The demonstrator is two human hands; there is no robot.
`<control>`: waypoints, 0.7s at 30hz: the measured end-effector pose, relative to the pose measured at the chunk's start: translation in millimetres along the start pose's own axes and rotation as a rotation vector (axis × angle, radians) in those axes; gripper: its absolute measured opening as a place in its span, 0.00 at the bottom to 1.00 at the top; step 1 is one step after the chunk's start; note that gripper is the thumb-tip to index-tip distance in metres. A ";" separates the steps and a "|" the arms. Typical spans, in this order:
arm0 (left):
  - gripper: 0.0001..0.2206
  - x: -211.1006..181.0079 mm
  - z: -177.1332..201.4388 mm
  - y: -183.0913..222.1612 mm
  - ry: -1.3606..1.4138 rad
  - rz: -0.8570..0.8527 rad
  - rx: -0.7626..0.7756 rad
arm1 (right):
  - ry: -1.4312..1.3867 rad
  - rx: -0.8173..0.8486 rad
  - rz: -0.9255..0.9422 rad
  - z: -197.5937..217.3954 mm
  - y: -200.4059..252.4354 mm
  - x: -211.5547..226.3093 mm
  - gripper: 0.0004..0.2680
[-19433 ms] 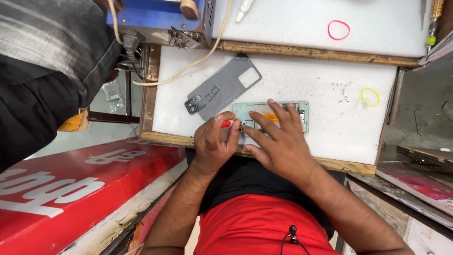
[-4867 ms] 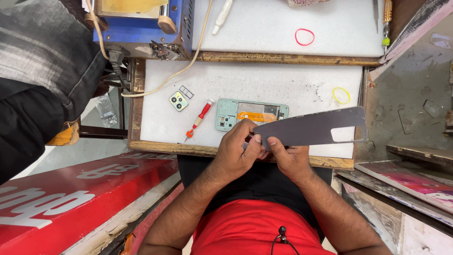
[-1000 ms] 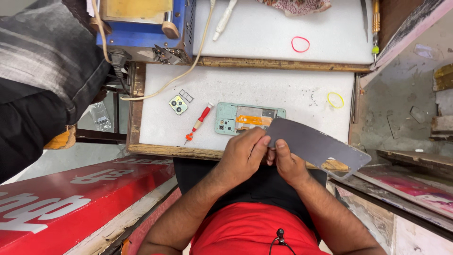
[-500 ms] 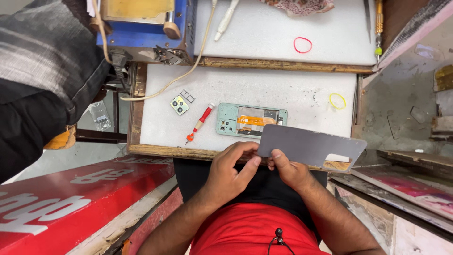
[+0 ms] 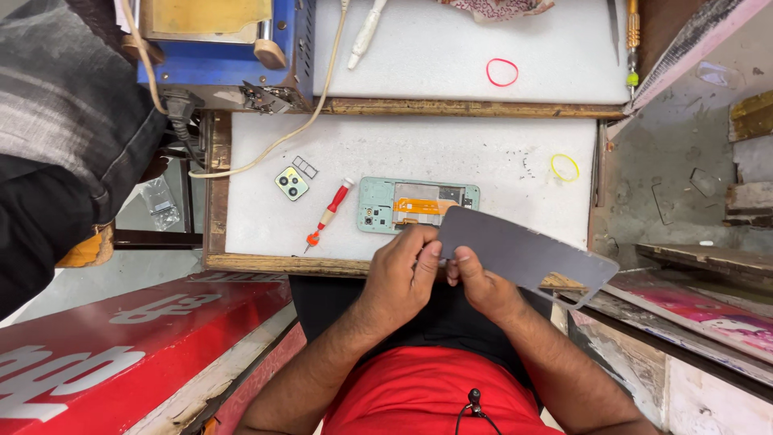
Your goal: The person uses a red screwdriver to manipulate components inside a disassembled smartphone chassis. They then pick up a grey back cover, peel off a protective film, and place it on the table. Finally, they lift the phone chassis to inspect the internal components.
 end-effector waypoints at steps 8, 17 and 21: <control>0.09 14.7 -3.3 -3.4 -0.067 0.180 -0.001 | 0.207 0.056 0.097 -0.7 -2.2 4.4 0.13; 0.05 -8.3 -1.2 -2.0 -0.013 -0.022 0.109 | -0.155 -0.011 -0.009 3.2 2.9 -13.2 0.11; 0.07 -2.8 -2.1 -4.3 -0.018 -0.002 -0.002 | -0.049 0.044 0.018 3.1 3.6 -11.4 0.12</control>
Point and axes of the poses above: each hand's wrist, its own y-axis away from the middle knuckle, its own z-axis out of the back of the hand, x = y × z, the point moved 6 cm from there along -y, towards the middle knuckle, and after that the axes turned 6 degrees about -y, right-handed, at the moved point
